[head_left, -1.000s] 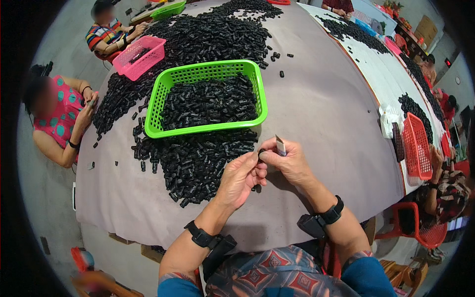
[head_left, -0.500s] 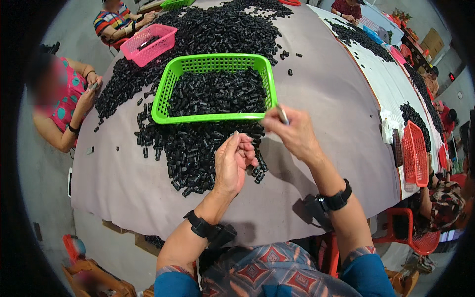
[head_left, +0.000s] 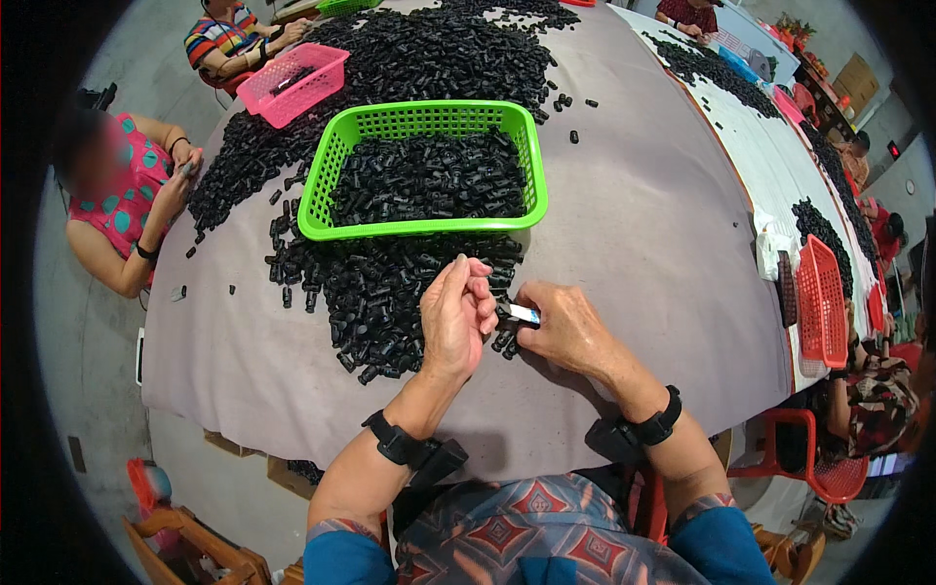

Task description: Sorting and inspecting small black manufacturing components at a shared workspace table.

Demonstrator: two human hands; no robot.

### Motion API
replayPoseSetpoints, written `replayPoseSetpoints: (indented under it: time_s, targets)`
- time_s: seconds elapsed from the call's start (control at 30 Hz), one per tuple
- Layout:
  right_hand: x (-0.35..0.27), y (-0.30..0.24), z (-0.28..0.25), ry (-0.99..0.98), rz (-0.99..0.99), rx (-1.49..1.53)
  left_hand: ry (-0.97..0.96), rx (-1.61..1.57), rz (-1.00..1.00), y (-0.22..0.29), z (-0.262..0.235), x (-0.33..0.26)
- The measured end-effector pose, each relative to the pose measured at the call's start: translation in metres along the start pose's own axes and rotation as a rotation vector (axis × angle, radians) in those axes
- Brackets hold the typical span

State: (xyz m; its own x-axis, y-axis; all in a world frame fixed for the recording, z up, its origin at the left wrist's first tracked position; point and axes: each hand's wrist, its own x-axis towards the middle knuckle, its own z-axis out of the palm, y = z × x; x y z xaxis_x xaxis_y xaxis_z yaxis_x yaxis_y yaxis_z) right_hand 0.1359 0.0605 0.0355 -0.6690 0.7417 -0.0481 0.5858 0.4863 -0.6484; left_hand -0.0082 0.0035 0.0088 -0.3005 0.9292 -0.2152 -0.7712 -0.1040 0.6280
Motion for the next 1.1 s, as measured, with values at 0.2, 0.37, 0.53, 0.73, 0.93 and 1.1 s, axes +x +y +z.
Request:
replayPoseSetpoints:
  time_s: [0.2, 0.37, 0.53, 0.73, 0.93, 1.1]
  targets:
    - [0.004, 0.022, -0.008, 0.091, 0.122, 0.586, -0.047, 0.058, -0.007, 0.0, 0.007, 0.001]
    - [0.0, 0.006, -0.022, 0.158, 0.147, 0.893, -0.171, 0.205, -0.044, -0.005, 0.008, -0.003]
    - [-0.005, 0.006, -0.014, 0.135, 0.109, 1.053, -0.255, 0.281, -0.14, -0.011, 0.009, -0.01]
    - [-0.004, 0.011, -0.008, 0.126, -0.003, 0.977, -0.273, 0.181, -0.19, -0.012, 0.006, -0.011]
    - [-0.001, 0.016, -0.007, 0.174, -0.064, 0.873, -0.255, 0.136, -0.233, -0.014, 0.005, -0.008]
    - [-0.003, 0.013, -0.009, 0.186, 0.006, 0.951, -0.289, 0.078, -0.292, -0.012, 0.004, -0.008]
